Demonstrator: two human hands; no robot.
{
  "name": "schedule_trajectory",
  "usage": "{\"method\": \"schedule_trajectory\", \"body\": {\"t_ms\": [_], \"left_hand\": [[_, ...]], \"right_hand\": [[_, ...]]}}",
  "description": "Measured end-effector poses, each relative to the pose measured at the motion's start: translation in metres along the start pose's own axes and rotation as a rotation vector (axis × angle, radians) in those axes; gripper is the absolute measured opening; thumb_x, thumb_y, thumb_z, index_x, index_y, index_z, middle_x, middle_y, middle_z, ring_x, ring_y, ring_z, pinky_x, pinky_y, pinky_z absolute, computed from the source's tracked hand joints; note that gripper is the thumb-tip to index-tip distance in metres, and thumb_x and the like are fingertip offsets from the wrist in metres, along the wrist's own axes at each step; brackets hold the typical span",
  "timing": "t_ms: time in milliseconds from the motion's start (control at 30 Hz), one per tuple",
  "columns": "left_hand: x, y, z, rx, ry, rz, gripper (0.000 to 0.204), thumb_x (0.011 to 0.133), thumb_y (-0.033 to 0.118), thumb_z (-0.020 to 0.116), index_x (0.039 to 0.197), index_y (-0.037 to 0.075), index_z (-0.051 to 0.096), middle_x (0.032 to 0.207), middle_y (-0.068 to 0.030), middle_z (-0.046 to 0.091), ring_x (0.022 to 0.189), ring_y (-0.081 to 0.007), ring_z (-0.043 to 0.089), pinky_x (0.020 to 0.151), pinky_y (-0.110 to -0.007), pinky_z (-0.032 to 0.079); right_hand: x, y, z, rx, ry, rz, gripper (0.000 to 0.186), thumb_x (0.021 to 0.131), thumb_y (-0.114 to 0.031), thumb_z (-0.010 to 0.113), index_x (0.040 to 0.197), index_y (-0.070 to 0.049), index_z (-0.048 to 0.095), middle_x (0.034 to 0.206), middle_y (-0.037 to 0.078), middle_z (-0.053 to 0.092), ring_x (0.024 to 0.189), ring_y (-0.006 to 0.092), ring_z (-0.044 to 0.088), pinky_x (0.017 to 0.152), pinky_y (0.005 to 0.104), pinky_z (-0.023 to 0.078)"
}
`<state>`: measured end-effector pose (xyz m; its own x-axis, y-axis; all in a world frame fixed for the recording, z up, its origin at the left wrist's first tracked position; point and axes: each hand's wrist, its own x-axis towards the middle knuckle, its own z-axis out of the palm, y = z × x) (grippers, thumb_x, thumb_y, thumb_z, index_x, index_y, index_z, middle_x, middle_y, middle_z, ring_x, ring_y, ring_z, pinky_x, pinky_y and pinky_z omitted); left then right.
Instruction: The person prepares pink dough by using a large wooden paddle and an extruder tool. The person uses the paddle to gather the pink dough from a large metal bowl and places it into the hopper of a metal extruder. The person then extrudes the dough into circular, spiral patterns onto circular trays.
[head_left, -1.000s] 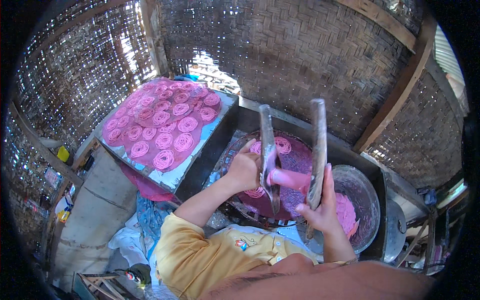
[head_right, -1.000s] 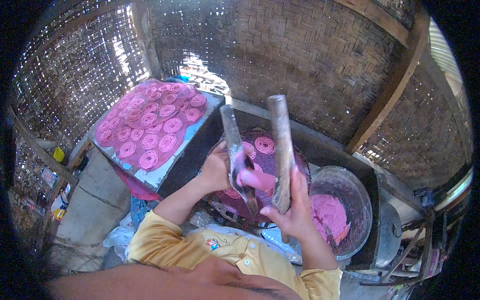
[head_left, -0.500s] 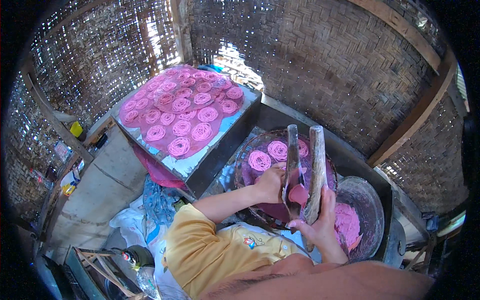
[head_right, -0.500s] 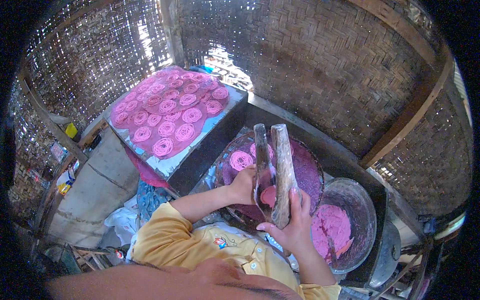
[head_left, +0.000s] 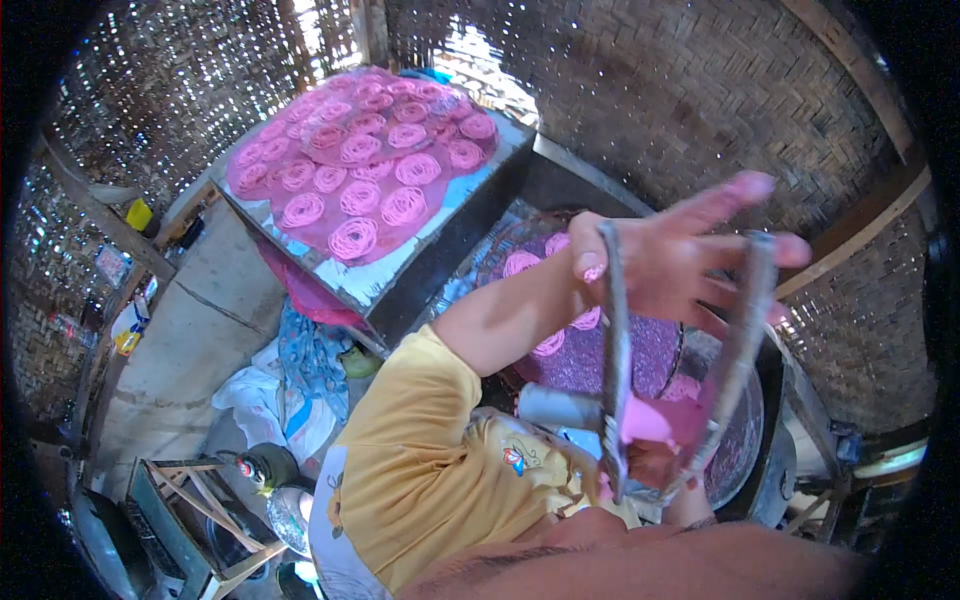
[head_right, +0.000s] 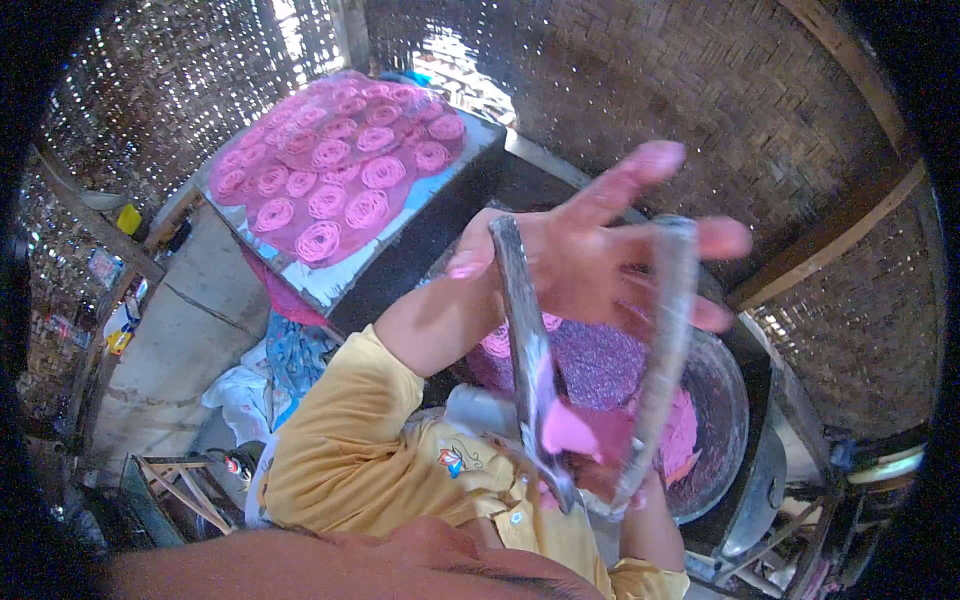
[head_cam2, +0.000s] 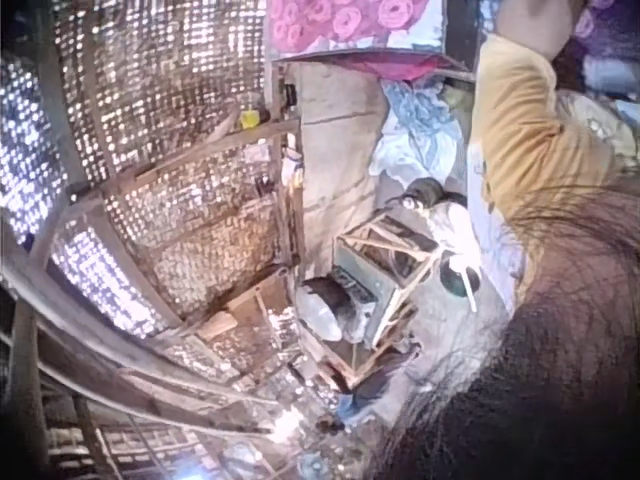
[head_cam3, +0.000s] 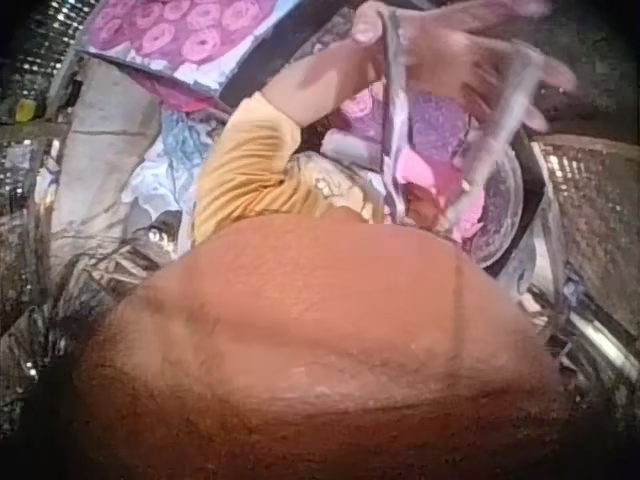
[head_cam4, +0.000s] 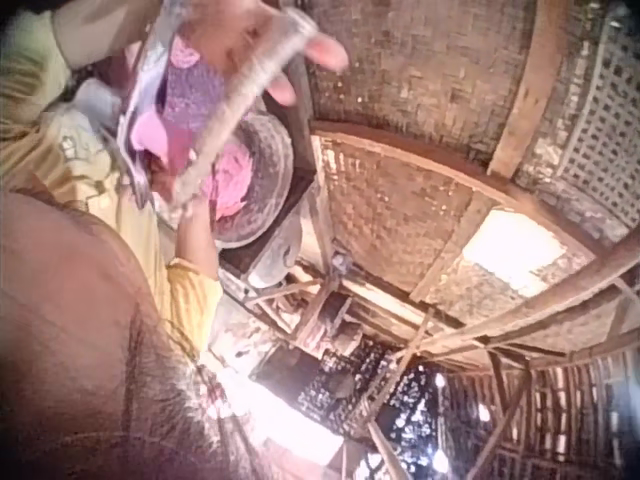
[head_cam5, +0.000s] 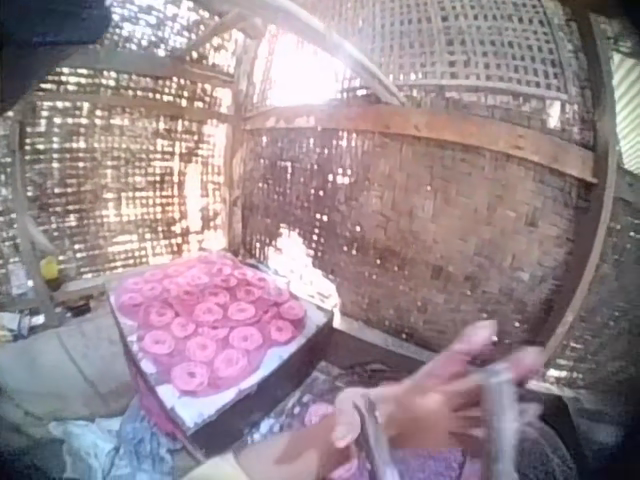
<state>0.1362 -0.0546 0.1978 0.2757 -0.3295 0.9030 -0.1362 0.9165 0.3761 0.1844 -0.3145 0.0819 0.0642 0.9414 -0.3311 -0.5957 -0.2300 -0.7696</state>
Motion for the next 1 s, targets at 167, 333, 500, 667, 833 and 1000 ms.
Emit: {"method": "schedule_trajectory", "body": {"t_ms": [167,333,500,667,833,1000], "left_hand": [[0.021,-0.016,0.004,0.180,0.046,0.052,0.104,0.050,-0.003,0.064,0.138,0.018,0.010,0.128,-0.0155,0.033,0.117,-0.0293,0.036,0.098,-0.043,0.027],[-0.032,-0.018,-0.052,0.002,0.501,0.003,0.084,0.053,-0.011,0.053,0.131,0.009,0.029,0.120,-0.0110,0.045,0.117,-0.0260,0.040,0.095,-0.044,0.034],[-0.095,-0.027,-0.102,-0.124,0.737,0.115,0.032,0.075,0.011,0.055,0.107,0.009,0.054,0.110,-0.0129,0.053,0.107,-0.0305,0.048,0.089,-0.044,0.038],[-0.113,-0.025,-0.119,-0.149,0.755,0.150,0.041,0.083,0.049,0.044,0.079,0.011,0.060,0.093,-0.0116,0.056,0.092,-0.0303,0.053,0.080,-0.043,0.043],[-0.106,-0.037,-0.087,-0.067,0.769,0.175,0.043,0.083,0.053,0.042,0.075,0.014,0.059,0.084,-0.0091,0.054,0.087,-0.0303,0.051,0.075,-0.042,0.044],[-0.082,-0.017,-0.079,0.053,0.648,0.246,0.046,0.082,0.058,0.037,0.072,0.018,0.059,0.084,-0.0056,0.055,0.082,-0.0275,0.051,0.070,-0.041,0.045]], "right_hand": [[-0.031,-0.013,0.003,0.114,-0.052,-0.002,0.105,0.056,-0.057,0.066,0.134,-0.004,0.020,0.115,0.020,0.045,0.102,0.0298,0.048,0.084,0.0398,0.039],[-0.041,-0.024,0.016,0.092,-0.006,-0.054,0.104,0.057,-0.061,0.063,0.134,-0.004,0.021,0.112,0.022,0.048,0.101,0.0302,0.049,0.084,0.0393,0.039],[-0.013,-0.021,-0.004,-0.156,0.137,-0.038,0.092,0.066,-0.059,0.054,0.133,-0.004,0.023,0.113,0.023,0.047,0.098,0.0322,0.050,0.082,0.0436,0.040],[-0.014,0.001,-0.048,-0.211,0.268,0.020,0.080,0.068,-0.046,0.059,0.129,-0.003,0.030,0.112,0.018,0.048,0.096,0.0330,0.052,0.081,0.0455,0.042],[-0.034,-0.001,-0.016,-0.275,0.459,0.001,0.082,0.052,-0.044,0.070,0.118,-0.002,0.043,0.102,0.006,0.054,0.087,0.0187,0.053,0.073,0.0292,0.042],[-0.031,-0.053,0.015,-0.471,0.376,0.028,0.076,0.051,-0.039,0.070,0.111,0.003,0.048,0.094,0.008,0.057,0.078,0.0176,0.055,0.067,0.0273,0.043]]}}
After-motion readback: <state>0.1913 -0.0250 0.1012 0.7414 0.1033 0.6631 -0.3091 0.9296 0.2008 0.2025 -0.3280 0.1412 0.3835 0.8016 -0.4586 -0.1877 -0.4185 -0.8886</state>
